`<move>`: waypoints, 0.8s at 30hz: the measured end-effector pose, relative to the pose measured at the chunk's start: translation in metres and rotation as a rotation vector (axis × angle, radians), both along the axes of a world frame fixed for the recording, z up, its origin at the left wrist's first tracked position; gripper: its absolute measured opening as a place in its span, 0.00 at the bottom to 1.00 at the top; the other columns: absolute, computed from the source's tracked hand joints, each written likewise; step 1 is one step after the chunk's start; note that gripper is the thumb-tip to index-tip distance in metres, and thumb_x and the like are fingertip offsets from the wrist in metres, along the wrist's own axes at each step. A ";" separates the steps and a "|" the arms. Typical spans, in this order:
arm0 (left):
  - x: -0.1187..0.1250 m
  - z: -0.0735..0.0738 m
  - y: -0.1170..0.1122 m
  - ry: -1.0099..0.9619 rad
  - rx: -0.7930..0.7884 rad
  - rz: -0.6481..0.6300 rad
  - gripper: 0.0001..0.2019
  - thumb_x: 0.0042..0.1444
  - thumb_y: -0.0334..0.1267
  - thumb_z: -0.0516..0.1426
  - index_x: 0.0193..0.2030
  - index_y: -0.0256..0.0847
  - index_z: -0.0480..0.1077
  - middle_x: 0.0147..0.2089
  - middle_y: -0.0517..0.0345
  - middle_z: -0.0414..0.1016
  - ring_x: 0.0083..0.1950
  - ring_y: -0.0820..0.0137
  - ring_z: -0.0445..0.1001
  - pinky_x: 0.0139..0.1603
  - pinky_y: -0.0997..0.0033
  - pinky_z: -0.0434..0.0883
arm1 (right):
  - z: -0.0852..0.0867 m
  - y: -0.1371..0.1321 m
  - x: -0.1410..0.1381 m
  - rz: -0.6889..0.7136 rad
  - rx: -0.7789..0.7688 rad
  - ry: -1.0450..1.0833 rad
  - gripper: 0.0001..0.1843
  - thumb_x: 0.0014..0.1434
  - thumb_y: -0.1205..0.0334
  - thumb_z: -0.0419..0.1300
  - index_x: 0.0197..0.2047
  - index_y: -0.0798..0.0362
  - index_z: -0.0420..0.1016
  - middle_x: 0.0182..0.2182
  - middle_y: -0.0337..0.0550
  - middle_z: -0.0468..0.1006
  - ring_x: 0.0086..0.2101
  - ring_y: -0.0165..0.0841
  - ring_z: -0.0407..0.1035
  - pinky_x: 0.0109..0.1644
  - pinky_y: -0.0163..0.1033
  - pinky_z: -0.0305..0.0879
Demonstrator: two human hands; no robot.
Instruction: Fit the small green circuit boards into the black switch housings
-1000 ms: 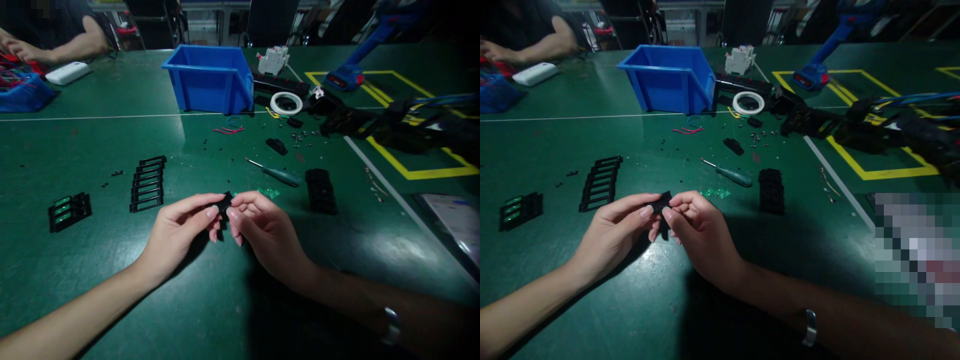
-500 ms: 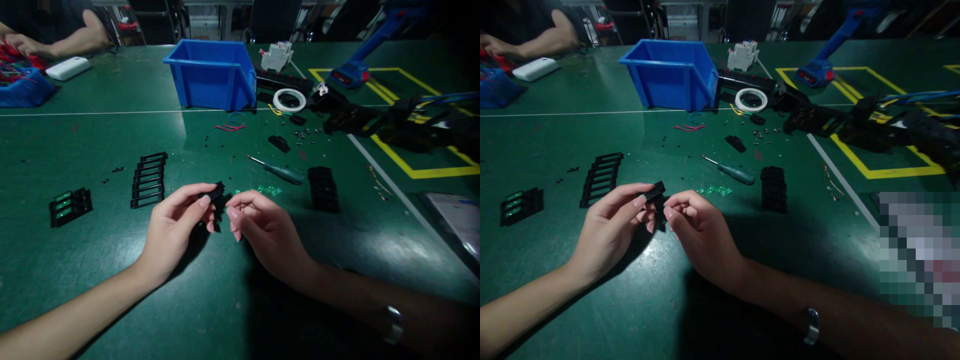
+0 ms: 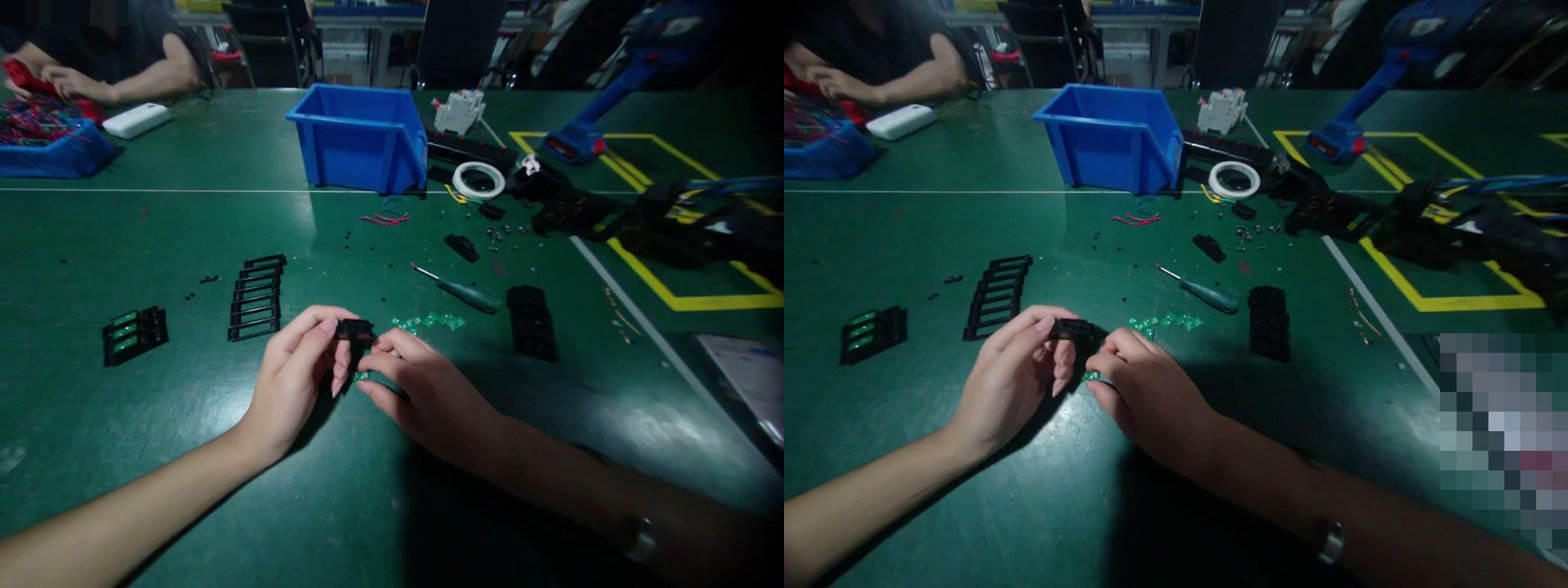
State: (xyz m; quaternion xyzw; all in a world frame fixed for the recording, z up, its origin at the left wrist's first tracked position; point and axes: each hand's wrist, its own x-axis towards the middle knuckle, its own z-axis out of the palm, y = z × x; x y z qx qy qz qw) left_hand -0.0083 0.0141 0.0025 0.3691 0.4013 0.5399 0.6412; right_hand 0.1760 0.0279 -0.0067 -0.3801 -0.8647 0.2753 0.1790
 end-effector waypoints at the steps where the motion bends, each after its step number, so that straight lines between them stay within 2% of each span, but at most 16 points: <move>1: 0.000 0.000 0.000 0.003 -0.001 -0.003 0.10 0.68 0.42 0.56 0.45 0.38 0.75 0.26 0.61 0.68 0.25 0.75 0.66 0.23 0.78 0.65 | 0.000 0.000 0.000 -0.003 -0.002 0.005 0.07 0.65 0.66 0.63 0.46 0.54 0.78 0.46 0.50 0.75 0.47 0.42 0.70 0.52 0.48 0.68; 7: 0.001 0.001 0.000 0.031 -0.008 -0.001 0.10 0.68 0.42 0.57 0.43 0.38 0.75 0.25 0.62 0.67 0.25 0.75 0.64 0.23 0.78 0.64 | -0.001 0.001 0.003 -0.035 -0.045 0.152 0.04 0.64 0.67 0.63 0.43 0.52 0.76 0.43 0.46 0.76 0.43 0.37 0.71 0.48 0.43 0.67; 10: 0.001 0.002 -0.001 0.050 -0.035 0.010 0.10 0.68 0.43 0.57 0.42 0.38 0.74 0.24 0.63 0.66 0.24 0.75 0.63 0.22 0.79 0.63 | 0.004 0.002 0.005 -0.076 -0.140 0.255 0.01 0.66 0.65 0.62 0.41 0.52 0.75 0.35 0.41 0.76 0.35 0.31 0.70 0.41 0.39 0.66; 13: 0.001 0.001 -0.001 0.048 -0.028 0.044 0.10 0.68 0.43 0.57 0.44 0.38 0.74 0.26 0.62 0.67 0.25 0.75 0.65 0.23 0.79 0.64 | 0.008 0.003 0.007 -0.136 -0.237 0.381 0.04 0.67 0.61 0.61 0.42 0.52 0.74 0.29 0.37 0.74 0.28 0.29 0.68 0.34 0.36 0.64; 17: 0.002 -0.003 0.001 0.067 0.038 0.074 0.10 0.68 0.42 0.57 0.49 0.40 0.74 0.29 0.61 0.70 0.27 0.74 0.68 0.26 0.77 0.67 | 0.009 0.004 0.007 -0.230 -0.309 0.595 0.06 0.67 0.60 0.62 0.45 0.53 0.74 0.30 0.38 0.76 0.28 0.28 0.69 0.31 0.34 0.65; 21: 0.002 -0.006 0.000 0.130 0.073 0.050 0.10 0.68 0.41 0.57 0.52 0.41 0.75 0.34 0.59 0.73 0.31 0.74 0.71 0.32 0.74 0.70 | 0.008 0.005 0.006 -0.261 -0.332 0.672 0.06 0.66 0.60 0.63 0.43 0.54 0.77 0.30 0.39 0.77 0.29 0.28 0.71 0.32 0.34 0.67; 24: 0.003 -0.006 -0.001 0.173 0.084 0.008 0.10 0.69 0.41 0.56 0.52 0.42 0.75 0.35 0.58 0.73 0.31 0.73 0.71 0.33 0.73 0.70 | 0.007 0.006 0.006 -0.284 -0.329 0.711 0.06 0.66 0.61 0.64 0.44 0.53 0.78 0.31 0.39 0.78 0.30 0.28 0.72 0.34 0.34 0.69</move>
